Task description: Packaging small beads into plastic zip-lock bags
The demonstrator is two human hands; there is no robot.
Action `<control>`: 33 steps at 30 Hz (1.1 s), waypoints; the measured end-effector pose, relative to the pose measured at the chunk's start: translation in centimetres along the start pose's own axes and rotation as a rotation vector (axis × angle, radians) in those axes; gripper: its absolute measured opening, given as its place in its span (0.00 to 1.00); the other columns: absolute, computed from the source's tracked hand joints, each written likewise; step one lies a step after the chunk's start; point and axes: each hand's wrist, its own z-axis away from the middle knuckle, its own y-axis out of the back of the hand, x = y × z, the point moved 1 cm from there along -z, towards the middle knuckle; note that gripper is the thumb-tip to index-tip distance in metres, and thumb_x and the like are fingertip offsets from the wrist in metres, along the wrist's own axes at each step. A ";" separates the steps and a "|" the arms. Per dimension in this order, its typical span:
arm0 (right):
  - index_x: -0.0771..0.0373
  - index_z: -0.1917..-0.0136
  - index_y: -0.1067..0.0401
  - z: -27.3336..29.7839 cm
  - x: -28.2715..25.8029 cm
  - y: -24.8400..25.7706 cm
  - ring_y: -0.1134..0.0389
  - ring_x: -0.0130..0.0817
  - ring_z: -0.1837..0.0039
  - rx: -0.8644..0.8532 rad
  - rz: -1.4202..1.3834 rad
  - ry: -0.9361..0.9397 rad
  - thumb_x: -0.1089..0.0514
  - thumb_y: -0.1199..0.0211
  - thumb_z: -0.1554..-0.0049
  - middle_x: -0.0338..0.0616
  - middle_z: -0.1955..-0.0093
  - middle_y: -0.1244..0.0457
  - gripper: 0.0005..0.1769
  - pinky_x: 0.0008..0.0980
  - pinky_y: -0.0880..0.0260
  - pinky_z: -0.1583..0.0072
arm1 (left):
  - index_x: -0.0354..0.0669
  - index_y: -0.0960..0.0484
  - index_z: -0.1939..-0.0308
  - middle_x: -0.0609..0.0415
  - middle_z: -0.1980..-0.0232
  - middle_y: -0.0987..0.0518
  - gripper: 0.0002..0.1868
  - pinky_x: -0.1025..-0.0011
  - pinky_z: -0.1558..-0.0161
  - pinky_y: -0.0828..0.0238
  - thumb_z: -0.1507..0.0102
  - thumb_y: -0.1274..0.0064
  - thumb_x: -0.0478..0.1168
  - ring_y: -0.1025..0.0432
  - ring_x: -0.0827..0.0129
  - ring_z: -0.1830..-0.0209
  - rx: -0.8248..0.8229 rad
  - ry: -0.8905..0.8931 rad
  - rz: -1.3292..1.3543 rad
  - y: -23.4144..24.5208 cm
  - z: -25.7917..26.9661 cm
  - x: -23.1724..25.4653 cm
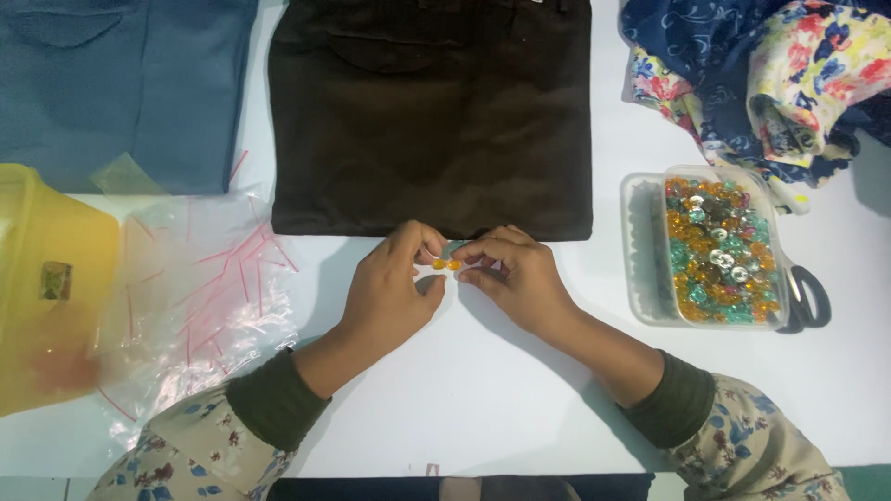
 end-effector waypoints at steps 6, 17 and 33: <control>0.57 0.52 0.18 1.5 -1.6 3.3 0.28 0.38 0.59 0.059 0.032 0.018 0.66 0.26 0.50 0.42 0.60 0.29 0.12 0.32 0.27 0.57 | 0.49 0.29 0.63 0.54 0.59 0.25 0.14 0.67 0.63 0.24 0.44 0.39 0.30 0.26 0.60 0.64 0.153 -0.391 0.005 -1.3 0.6 2.7; 0.62 0.45 0.19 5.8 -1.2 19.6 0.32 0.38 0.55 0.233 0.398 0.000 0.72 0.30 0.41 0.48 0.51 0.30 0.13 0.33 0.30 0.50 | 0.47 0.19 0.51 0.56 0.56 0.24 0.13 0.62 0.54 0.26 0.40 0.43 0.35 0.27 0.58 0.56 0.079 -0.641 0.103 -13.0 -2.8 11.2; 0.57 0.46 0.18 8.0 3.8 22.1 0.29 0.43 0.49 -0.036 0.571 -0.081 0.63 0.29 0.46 0.45 0.51 0.29 0.14 0.40 0.30 0.49 | 0.56 0.09 0.62 0.60 0.63 0.20 0.07 0.56 0.69 0.30 0.43 0.35 0.46 0.29 0.57 0.58 -0.183 -0.298 -0.165 -18.1 -7.0 13.4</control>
